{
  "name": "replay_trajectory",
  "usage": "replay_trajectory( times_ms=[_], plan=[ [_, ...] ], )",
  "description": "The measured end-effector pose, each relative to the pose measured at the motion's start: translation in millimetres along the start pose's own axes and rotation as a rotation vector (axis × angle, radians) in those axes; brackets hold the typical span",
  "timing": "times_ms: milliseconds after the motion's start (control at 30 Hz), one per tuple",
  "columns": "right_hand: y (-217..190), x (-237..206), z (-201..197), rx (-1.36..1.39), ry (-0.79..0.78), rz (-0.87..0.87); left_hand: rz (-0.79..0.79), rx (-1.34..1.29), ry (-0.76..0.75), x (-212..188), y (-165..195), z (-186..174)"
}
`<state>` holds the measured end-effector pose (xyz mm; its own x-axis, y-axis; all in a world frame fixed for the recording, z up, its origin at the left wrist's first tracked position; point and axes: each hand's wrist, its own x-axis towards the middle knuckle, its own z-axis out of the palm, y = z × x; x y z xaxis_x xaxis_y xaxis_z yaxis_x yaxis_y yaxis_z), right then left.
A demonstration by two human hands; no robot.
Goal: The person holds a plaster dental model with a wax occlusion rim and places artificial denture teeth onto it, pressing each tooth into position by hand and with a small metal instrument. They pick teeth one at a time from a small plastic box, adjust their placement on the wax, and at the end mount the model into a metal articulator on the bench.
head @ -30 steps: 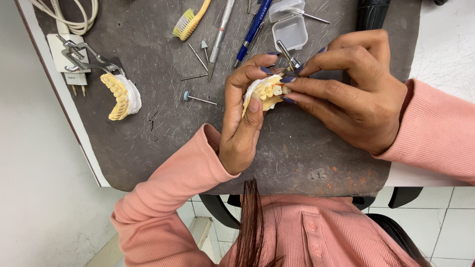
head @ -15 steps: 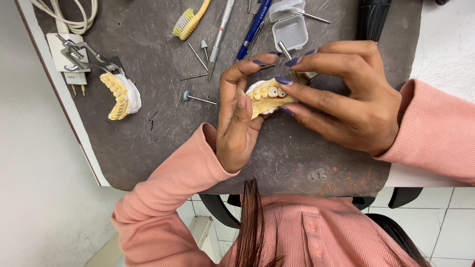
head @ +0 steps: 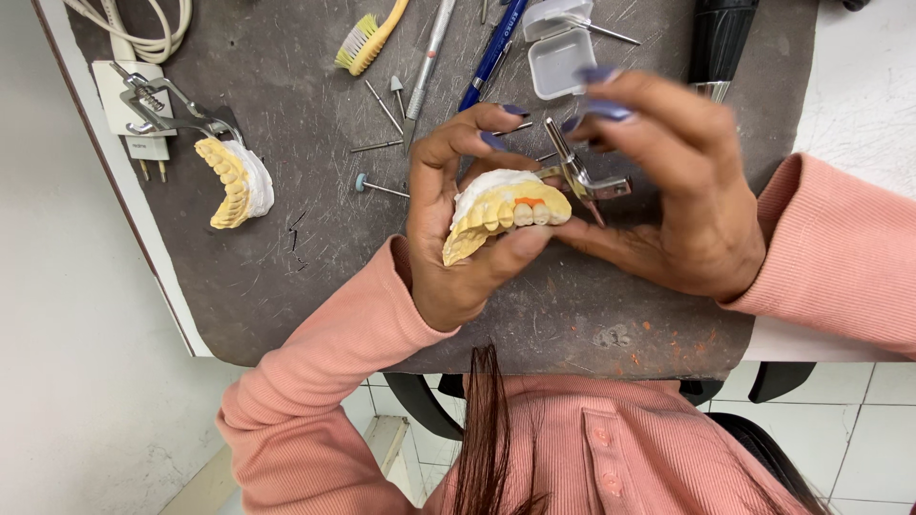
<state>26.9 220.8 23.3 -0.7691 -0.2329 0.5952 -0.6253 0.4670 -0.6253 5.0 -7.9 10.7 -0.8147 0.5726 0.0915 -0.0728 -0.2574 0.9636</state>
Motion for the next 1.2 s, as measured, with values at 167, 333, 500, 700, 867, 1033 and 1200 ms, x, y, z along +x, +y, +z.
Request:
replay_trajectory(
  times_ms=[167,333,500,700,867,1033,1200],
  plan=[
    [-6.2,-11.4,-4.9,-0.061,-0.084,0.007,0.019,-0.047,-0.02,2.5,1.5,2.1],
    [-8.8,-7.3,-10.1,-0.034,-0.116,0.023,0.181,0.12,-0.05,7.7,3.3,6.0],
    [2.3,-7.7,-23.4,0.124,-0.334,-0.005,0.44,0.496,-0.067,18.2,9.0,4.7],
    [6.6,-14.3,-28.9,0.088,-0.363,0.055,0.342,0.698,-0.21,17.2,12.3,-5.0],
    [6.3,-6.7,-23.1,0.092,-0.259,-0.092,0.454,0.854,-0.226,17.8,6.5,-5.5],
    [2.6,-4.8,-26.0,0.09,-0.263,-0.122,0.547,0.905,-0.345,18.0,21.8,-16.3],
    [3.0,-6.0,-31.6,0.129,-0.274,-0.159,0.62,0.987,-0.382,21.2,29.3,-17.0]
  ],
)
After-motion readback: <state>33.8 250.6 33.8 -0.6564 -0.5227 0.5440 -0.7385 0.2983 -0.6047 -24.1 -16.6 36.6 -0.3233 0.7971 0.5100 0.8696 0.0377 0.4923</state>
